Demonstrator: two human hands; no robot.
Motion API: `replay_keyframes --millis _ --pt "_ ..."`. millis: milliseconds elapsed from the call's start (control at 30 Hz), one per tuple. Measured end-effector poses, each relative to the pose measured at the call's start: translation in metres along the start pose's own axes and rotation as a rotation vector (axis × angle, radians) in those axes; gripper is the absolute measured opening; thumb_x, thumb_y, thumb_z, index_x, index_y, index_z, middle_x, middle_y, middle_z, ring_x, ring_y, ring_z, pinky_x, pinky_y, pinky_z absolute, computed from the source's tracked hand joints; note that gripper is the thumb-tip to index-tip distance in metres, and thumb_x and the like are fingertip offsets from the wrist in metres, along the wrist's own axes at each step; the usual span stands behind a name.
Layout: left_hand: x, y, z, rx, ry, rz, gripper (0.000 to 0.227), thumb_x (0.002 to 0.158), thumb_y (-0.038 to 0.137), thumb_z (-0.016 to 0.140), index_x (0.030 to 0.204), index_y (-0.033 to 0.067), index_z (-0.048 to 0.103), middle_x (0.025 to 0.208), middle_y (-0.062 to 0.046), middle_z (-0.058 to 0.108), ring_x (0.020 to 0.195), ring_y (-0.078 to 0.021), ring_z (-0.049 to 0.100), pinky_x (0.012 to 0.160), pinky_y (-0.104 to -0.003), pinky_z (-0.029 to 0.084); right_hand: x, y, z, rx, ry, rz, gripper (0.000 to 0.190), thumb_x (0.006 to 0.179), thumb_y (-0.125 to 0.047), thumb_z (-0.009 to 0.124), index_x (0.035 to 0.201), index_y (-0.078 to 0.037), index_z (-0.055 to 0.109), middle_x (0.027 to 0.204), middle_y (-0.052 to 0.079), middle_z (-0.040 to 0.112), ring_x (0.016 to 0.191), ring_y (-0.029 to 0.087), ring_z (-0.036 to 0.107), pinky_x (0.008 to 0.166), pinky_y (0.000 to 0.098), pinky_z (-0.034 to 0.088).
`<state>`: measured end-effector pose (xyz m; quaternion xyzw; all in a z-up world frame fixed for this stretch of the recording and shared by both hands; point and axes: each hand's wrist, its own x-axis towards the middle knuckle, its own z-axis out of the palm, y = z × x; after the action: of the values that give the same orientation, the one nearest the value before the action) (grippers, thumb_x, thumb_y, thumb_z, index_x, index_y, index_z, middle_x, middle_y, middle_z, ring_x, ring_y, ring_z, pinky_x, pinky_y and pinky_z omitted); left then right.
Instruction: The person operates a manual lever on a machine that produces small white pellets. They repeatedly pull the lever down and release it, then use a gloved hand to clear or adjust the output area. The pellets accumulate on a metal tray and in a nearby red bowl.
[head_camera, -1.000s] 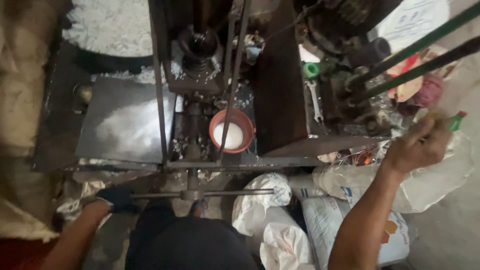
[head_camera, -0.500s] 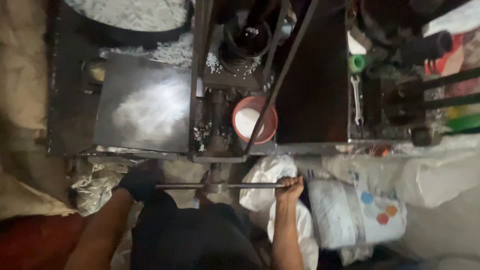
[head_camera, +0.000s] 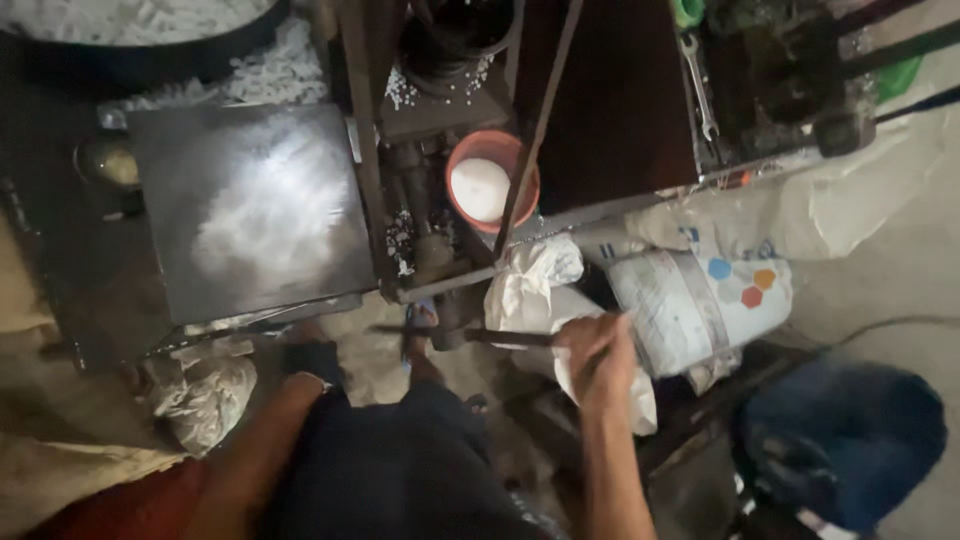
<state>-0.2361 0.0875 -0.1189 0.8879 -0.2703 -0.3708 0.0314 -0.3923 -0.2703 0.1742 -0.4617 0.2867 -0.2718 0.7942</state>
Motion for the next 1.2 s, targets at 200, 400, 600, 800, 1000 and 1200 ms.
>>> replay_keyframes --millis 200,400,600,800,1000,1200 --pt "-0.007 -0.09 0.001 -0.064 -0.267 0.138 0.043 0.086 0.038 0.061 0.12 0.0159 0.074 0.128 -0.017 0.068 0.119 -0.0341 0.066 0.1 -0.045 0.051 -0.066 0.108 0.142 -0.51 -1.361 0.456 0.046 0.116 -0.044 0.046 0.132 -0.005 0.065 0.126 0.008 0.069 0.122 0.019 0.064 0.107 0.0351 0.052" --pt "-0.035 -0.152 -0.032 -0.18 -0.257 0.28 0.043 0.092 0.04 0.057 0.125 0.0165 0.072 0.132 -0.014 0.069 0.124 -0.0305 0.065 0.106 -0.041 0.048 -0.078 0.338 0.182 -1.117 -1.364 0.416 0.052 0.102 -0.054 0.048 0.124 -0.013 0.072 0.114 0.012 0.076 0.107 0.03 0.071 0.091 0.0463 0.055" --pt "-0.026 -0.131 -0.106 -0.074 0.022 0.574 0.034 0.091 0.035 0.06 0.116 0.0169 0.075 0.118 -0.011 0.074 0.111 -0.0307 0.069 0.097 -0.042 0.053 -0.046 0.356 0.165 -1.224 -1.305 0.312 0.042 0.102 -0.048 0.054 0.107 -0.014 0.078 0.098 0.011 0.077 0.092 0.028 0.072 0.084 0.0472 0.054" --pt "-0.002 -0.069 -0.169 -0.505 0.277 0.484 0.031 0.08 0.018 0.066 0.108 0.0083 0.073 0.107 -0.016 0.076 0.1 -0.0305 0.071 0.089 -0.039 0.057 -0.004 0.22 0.168 -0.645 -0.727 -0.12 0.021 0.102 -0.021 0.061 0.103 -0.003 0.073 0.101 0.01 0.075 0.092 0.016 0.071 0.078 0.0324 0.057" --pt "0.073 0.019 -0.24 -0.688 0.387 0.084 0.053 0.093 0.034 0.066 0.14 0.0112 0.055 0.108 -0.02 0.073 0.096 -0.037 0.07 0.08 -0.048 0.054 0.162 0.192 0.166 -0.635 0.1 -0.478 0.022 0.105 -0.018 0.064 0.105 0.004 0.069 0.085 0.006 0.065 0.078 0.012 0.06 0.07 0.0297 0.051" --pt "0.143 0.057 -0.297 -0.216 0.451 0.084 0.058 0.093 0.039 0.069 0.141 0.0099 0.056 0.113 -0.021 0.072 0.103 -0.0405 0.067 0.086 -0.051 0.052 0.263 0.239 0.138 -0.438 -0.039 0.049 0.017 0.101 -0.013 0.058 0.094 0.001 0.065 0.071 0.006 0.064 0.056 0.014 0.058 0.05 0.0298 0.046"
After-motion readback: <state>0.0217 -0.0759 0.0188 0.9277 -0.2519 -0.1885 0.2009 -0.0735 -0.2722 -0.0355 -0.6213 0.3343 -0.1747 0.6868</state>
